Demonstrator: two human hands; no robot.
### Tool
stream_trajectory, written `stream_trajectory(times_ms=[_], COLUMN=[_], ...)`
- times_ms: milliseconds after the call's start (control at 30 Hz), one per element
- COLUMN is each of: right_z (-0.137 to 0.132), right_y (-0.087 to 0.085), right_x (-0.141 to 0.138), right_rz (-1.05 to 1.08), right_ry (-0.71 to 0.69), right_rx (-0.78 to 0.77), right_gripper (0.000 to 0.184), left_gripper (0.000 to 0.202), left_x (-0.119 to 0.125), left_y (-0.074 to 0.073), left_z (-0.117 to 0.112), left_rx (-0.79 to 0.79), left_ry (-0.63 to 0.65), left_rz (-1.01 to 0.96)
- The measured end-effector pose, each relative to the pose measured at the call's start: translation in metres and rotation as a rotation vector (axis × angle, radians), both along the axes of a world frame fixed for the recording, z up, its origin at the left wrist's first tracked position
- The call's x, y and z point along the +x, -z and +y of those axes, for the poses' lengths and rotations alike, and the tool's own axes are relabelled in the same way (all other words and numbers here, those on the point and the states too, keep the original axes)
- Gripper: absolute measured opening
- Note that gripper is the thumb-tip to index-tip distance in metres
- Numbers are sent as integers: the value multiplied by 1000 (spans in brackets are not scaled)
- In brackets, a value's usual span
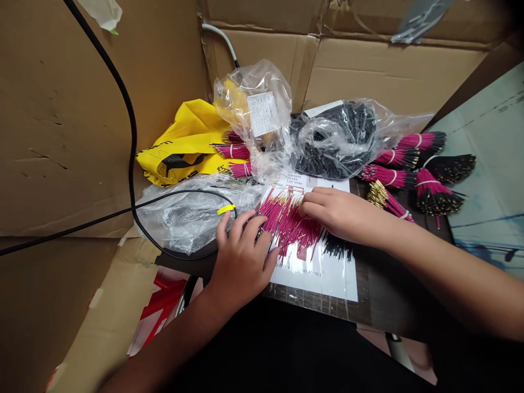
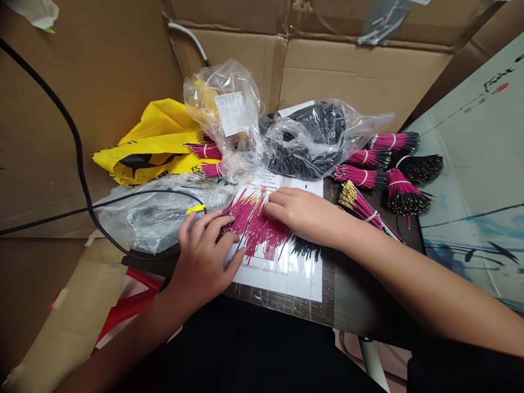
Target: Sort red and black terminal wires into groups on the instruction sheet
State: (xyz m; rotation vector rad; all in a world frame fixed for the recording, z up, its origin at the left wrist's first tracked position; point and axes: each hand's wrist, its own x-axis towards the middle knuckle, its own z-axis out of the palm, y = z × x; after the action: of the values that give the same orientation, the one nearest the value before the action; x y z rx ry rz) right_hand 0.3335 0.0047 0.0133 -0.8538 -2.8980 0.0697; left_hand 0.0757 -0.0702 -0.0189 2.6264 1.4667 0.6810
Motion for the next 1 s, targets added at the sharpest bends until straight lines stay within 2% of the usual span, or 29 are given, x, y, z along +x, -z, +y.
stream_trajectory(times_ms=[233,433,633,800,933,1000], right_z=[13,18,9,-4,-15,-20], right_y=[-1,-1,0,2,6,8], right_x=[-8,-20,-4,12,23,28], right_rz=[-32,44,109,125,129,132], right_ry=[30,40,90,160,176,183], right_rx=[94,173,217,264,360,397], right_gripper=[28,27,23,20,17,16], left_gripper=[12,14,30,27,23,17], left_x=[0,8,19,26,28,28], left_y=[-1,-13,-23,-25,-28,-29], left_z=[-1,4,9,9,13,16], left_rx=[-11,9,121,188,155,82], left_ry=[-38,-2,57,110,169,164], left_rz=[32,168,320,481,550,586])
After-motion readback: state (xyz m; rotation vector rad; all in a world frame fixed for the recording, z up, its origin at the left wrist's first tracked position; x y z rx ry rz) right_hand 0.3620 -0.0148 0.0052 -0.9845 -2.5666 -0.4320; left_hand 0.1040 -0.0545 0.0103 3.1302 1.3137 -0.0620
